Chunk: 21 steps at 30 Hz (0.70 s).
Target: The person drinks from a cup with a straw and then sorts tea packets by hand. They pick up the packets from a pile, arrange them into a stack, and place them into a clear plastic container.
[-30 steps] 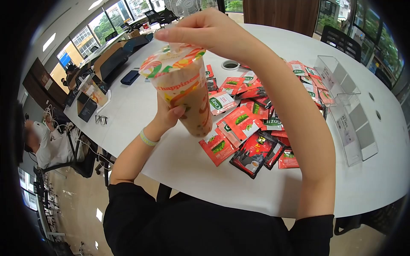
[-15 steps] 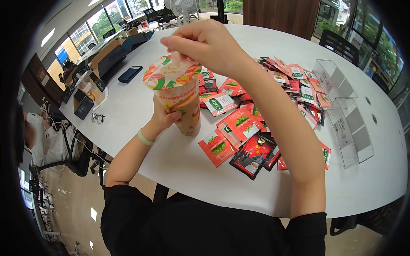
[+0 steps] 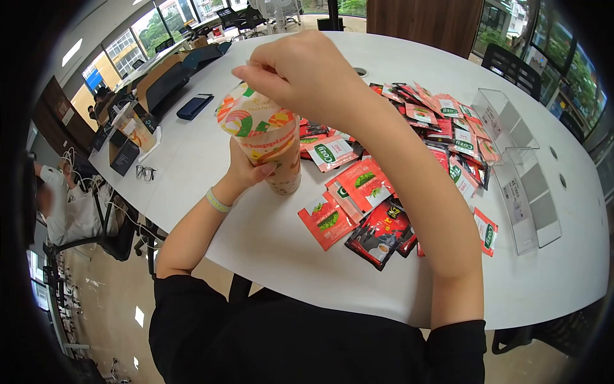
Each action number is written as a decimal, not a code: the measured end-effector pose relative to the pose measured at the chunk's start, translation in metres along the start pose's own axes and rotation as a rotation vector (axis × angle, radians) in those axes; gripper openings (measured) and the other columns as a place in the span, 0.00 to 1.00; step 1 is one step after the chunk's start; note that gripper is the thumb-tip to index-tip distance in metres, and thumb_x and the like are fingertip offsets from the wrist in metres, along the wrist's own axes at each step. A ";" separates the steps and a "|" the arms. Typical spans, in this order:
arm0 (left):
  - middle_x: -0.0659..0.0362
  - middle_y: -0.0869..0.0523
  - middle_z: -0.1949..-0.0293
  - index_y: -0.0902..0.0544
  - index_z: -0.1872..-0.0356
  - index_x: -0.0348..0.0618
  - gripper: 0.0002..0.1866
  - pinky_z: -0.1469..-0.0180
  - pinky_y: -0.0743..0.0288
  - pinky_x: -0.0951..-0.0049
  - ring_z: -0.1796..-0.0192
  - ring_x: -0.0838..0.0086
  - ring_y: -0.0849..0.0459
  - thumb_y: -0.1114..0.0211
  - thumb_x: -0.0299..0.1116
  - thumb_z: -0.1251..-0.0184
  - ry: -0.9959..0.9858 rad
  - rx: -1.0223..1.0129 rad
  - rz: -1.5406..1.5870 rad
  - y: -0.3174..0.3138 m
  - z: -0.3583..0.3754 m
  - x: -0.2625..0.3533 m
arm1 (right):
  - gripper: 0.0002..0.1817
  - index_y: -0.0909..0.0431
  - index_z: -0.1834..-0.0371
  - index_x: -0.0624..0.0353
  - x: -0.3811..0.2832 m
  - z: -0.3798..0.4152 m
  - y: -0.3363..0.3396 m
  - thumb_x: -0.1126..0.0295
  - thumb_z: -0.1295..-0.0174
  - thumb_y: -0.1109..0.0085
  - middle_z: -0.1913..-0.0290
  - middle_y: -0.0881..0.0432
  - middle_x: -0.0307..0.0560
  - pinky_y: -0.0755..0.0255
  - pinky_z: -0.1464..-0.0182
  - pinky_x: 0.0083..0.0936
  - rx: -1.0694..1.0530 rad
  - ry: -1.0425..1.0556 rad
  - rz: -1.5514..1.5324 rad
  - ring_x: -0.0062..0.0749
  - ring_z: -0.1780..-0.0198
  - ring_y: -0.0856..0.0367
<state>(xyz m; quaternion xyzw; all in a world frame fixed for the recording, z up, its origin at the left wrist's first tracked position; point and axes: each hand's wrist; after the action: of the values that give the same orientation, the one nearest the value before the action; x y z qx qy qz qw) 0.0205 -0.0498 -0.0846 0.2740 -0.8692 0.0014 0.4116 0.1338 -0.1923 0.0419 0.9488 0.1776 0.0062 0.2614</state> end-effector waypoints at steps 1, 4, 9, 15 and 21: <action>0.51 0.20 0.56 0.32 0.52 0.32 0.39 0.50 0.27 0.71 0.54 0.68 0.20 0.27 0.42 0.67 -0.015 -0.023 0.008 0.000 0.000 0.003 | 0.17 0.22 0.77 0.66 -0.003 0.000 -0.002 0.60 0.41 0.42 0.86 0.30 0.39 0.40 0.80 0.17 -0.060 -0.174 -0.125 0.17 0.83 0.35; 0.51 0.20 0.56 0.33 0.52 0.32 0.38 0.50 0.27 0.71 0.54 0.68 0.20 0.27 0.42 0.67 -0.023 -0.029 0.025 0.001 0.000 0.002 | 0.21 0.24 0.82 0.68 -0.001 0.002 -0.006 0.58 0.43 0.42 0.88 0.30 0.43 0.39 0.80 0.21 -0.025 -0.384 -0.349 0.22 0.85 0.35; 0.51 0.20 0.55 0.33 0.51 0.32 0.38 0.50 0.28 0.71 0.53 0.67 0.20 0.28 0.41 0.65 -0.033 0.003 -0.018 0.001 -0.001 -0.004 | 0.17 0.19 0.66 0.66 -0.001 0.006 0.002 0.59 0.41 0.42 0.81 0.25 0.35 0.38 0.77 0.14 -0.137 -0.361 -0.249 0.12 0.79 0.33; 0.53 0.21 0.55 0.36 0.47 0.33 0.37 0.48 0.28 0.69 0.53 0.68 0.20 0.30 0.39 0.58 -0.112 0.061 -0.014 0.005 -0.028 -0.012 | 0.20 0.20 0.58 0.65 0.015 0.020 0.069 0.57 0.40 0.43 0.72 0.20 0.40 0.33 0.66 0.17 0.070 -0.320 -0.142 0.15 0.68 0.27; 0.52 0.19 0.59 0.34 0.52 0.35 0.32 0.56 0.24 0.71 0.58 0.69 0.18 0.29 0.42 0.52 -0.050 0.253 0.075 -0.025 -0.115 -0.019 | 0.17 0.20 0.58 0.64 0.022 0.083 0.126 0.60 0.42 0.40 0.73 0.22 0.36 0.38 0.71 0.15 -0.094 -0.617 0.155 0.14 0.71 0.30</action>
<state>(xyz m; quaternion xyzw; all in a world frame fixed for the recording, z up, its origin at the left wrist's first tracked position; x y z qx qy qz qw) 0.1244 -0.0353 -0.0277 0.2912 -0.8816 0.1197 0.3517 0.2055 -0.3264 0.0308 0.9033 0.0168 -0.2539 0.3454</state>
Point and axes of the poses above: each hand's wrist, its own z-axis away from the middle knuckle, its own y-axis out of the back of the hand, x = y × z
